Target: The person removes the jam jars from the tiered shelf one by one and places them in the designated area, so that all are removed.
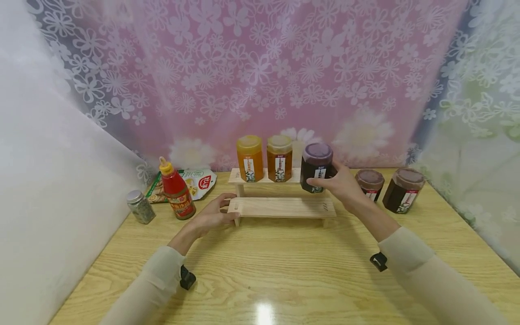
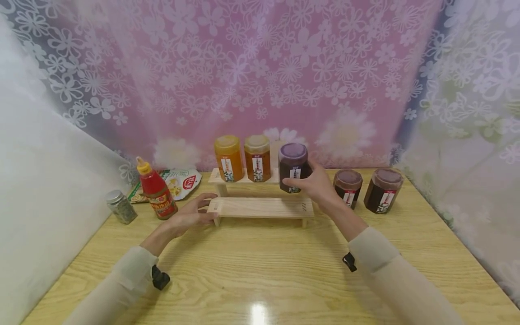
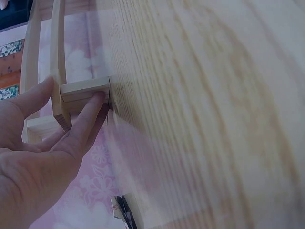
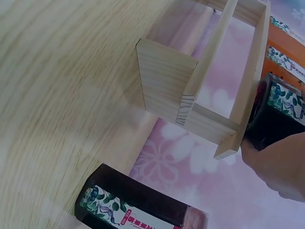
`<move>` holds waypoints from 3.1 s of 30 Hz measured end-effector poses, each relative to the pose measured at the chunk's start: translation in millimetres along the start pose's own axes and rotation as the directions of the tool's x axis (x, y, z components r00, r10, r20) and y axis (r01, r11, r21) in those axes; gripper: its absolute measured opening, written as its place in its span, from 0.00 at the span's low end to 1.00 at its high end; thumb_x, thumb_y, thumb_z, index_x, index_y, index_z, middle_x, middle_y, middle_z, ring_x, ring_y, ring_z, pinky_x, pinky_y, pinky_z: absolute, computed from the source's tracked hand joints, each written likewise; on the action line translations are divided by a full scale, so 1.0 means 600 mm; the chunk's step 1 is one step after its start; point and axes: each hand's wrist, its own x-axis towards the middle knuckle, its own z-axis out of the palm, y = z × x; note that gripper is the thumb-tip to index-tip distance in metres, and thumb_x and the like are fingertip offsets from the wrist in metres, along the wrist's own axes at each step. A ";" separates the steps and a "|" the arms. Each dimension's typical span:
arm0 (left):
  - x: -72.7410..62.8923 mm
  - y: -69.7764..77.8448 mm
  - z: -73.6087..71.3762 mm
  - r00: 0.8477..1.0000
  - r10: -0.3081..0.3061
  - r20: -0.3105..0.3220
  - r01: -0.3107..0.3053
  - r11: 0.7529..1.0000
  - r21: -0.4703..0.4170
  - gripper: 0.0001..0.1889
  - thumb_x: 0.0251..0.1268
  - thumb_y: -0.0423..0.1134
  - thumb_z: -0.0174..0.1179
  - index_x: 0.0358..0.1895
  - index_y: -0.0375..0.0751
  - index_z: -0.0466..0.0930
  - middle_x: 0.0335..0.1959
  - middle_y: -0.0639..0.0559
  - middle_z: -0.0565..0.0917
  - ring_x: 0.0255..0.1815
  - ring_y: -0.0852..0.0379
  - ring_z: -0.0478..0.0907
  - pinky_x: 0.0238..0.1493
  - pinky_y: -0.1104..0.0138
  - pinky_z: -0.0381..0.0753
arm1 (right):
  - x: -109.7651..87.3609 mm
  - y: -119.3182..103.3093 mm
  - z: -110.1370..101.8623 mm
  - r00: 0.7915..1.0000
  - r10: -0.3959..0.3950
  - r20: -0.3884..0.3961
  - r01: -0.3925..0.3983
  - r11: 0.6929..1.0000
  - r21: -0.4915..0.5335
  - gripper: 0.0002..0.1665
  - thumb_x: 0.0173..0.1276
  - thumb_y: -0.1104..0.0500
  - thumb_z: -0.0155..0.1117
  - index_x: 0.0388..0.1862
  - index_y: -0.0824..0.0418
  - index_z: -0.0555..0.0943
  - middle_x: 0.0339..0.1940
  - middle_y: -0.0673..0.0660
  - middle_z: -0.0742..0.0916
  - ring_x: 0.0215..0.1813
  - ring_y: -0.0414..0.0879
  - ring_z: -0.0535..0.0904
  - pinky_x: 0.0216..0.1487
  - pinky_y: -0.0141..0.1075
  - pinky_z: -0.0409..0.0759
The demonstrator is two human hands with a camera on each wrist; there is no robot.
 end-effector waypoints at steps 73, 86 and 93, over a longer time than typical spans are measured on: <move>-0.003 0.003 0.001 1.000 0.005 -0.005 -0.005 1.000 0.019 0.39 0.74 0.33 0.65 0.81 0.38 0.54 0.78 0.32 0.61 0.73 0.35 0.69 0.62 0.51 0.83 | -0.175 0.160 -0.246 0.966 0.253 -0.049 -0.257 0.932 -0.255 0.65 0.73 0.52 0.72 0.83 0.73 0.34 0.81 0.81 0.49 0.77 0.82 0.47 0.71 0.73 0.59; -0.003 0.000 -0.002 1.000 0.013 0.007 -0.013 1.000 0.019 0.39 0.74 0.34 0.65 0.82 0.39 0.53 0.79 0.31 0.58 0.74 0.34 0.68 0.63 0.50 0.83 | -0.188 0.177 -0.292 0.956 0.289 -0.055 -0.294 0.932 -0.214 0.67 0.74 0.50 0.71 0.82 0.73 0.30 0.81 0.80 0.43 0.79 0.80 0.35 0.74 0.74 0.48; -0.005 0.006 -0.004 1.000 0.015 0.006 -0.015 0.999 0.048 0.39 0.74 0.36 0.64 0.82 0.39 0.53 0.81 0.32 0.57 0.76 0.33 0.66 0.64 0.51 0.82 | -0.195 0.188 -0.312 0.957 0.261 -0.122 -0.285 0.920 -0.270 0.68 0.72 0.49 0.72 0.83 0.70 0.30 0.80 0.82 0.45 0.77 0.83 0.39 0.73 0.75 0.48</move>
